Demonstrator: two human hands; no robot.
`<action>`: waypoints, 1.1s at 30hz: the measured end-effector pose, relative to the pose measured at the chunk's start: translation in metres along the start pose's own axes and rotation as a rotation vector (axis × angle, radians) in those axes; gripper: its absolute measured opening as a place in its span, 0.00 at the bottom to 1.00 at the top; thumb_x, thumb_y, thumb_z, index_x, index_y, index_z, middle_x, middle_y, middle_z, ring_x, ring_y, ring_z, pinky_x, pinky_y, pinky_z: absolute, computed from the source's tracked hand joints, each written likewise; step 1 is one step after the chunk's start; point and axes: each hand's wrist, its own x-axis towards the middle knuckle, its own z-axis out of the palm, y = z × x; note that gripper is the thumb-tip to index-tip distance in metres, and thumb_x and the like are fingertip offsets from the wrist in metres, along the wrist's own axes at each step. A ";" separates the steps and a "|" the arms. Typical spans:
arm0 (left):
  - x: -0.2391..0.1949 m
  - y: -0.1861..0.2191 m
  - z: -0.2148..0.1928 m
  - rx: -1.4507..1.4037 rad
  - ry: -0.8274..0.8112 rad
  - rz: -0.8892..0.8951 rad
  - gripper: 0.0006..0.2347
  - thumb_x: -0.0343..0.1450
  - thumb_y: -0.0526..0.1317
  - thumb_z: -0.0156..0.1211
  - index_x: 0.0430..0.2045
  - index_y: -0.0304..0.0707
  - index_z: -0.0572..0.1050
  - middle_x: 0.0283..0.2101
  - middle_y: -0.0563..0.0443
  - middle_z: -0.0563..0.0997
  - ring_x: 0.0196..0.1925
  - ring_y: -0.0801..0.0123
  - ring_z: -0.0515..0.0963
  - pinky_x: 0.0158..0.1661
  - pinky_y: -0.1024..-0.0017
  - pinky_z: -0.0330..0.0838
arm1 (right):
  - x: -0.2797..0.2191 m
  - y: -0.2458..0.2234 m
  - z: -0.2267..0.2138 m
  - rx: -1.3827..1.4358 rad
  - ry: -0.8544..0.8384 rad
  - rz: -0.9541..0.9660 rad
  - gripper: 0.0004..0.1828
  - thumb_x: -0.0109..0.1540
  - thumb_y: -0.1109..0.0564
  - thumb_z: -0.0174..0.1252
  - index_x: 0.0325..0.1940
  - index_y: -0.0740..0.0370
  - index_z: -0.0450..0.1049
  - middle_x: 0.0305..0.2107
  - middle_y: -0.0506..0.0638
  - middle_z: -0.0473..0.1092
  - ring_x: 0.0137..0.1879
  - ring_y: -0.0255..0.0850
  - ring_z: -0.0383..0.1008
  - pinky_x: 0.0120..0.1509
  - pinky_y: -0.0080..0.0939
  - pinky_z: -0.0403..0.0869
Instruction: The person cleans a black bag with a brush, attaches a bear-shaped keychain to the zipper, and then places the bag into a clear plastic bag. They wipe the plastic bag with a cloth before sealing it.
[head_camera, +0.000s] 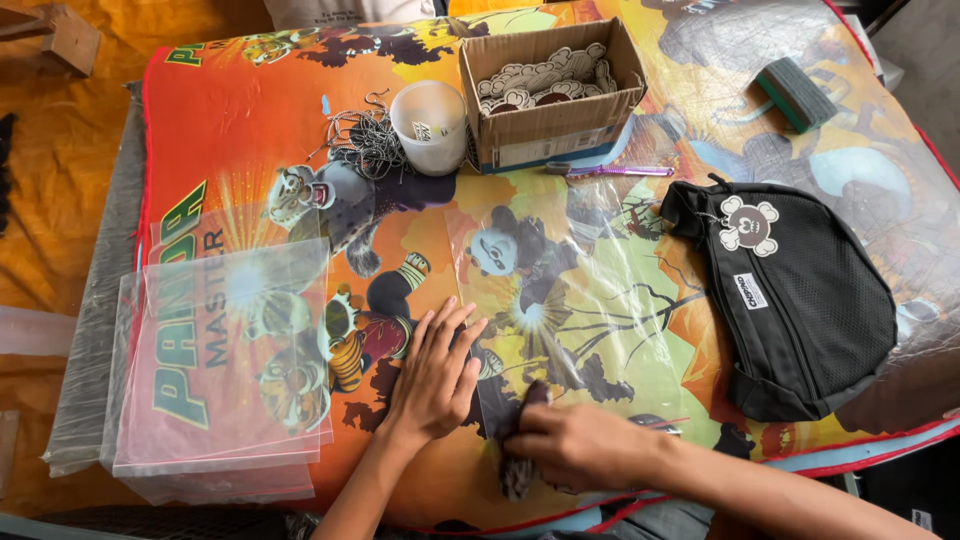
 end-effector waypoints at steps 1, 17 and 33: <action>-0.001 0.000 -0.003 0.002 0.003 0.001 0.21 0.71 0.40 0.40 0.58 0.36 0.68 0.66 0.39 0.66 0.73 0.48 0.58 0.70 0.49 0.45 | 0.004 0.004 -0.011 -0.003 0.000 -0.002 0.18 0.60 0.64 0.51 0.54 0.67 0.70 0.38 0.59 0.64 0.36 0.57 0.70 0.38 0.55 0.71; -0.006 -0.001 0.001 0.200 -0.007 0.123 0.50 0.60 0.60 0.69 0.69 0.32 0.45 0.73 0.30 0.48 0.76 0.36 0.47 0.73 0.45 0.42 | 0.130 0.171 -0.036 -0.632 0.430 0.272 0.13 0.65 0.55 0.54 0.53 0.57 0.72 0.44 0.56 0.71 0.42 0.54 0.73 0.31 0.54 0.75; -0.005 -0.006 0.011 0.233 -0.046 0.094 0.28 0.68 0.57 0.53 0.59 0.43 0.64 0.64 0.40 0.64 0.71 0.46 0.57 0.70 0.46 0.44 | 0.065 0.148 -0.057 -0.476 0.422 0.567 0.14 0.71 0.57 0.45 0.52 0.68 0.71 0.46 0.63 0.73 0.37 0.51 0.77 0.30 0.44 0.82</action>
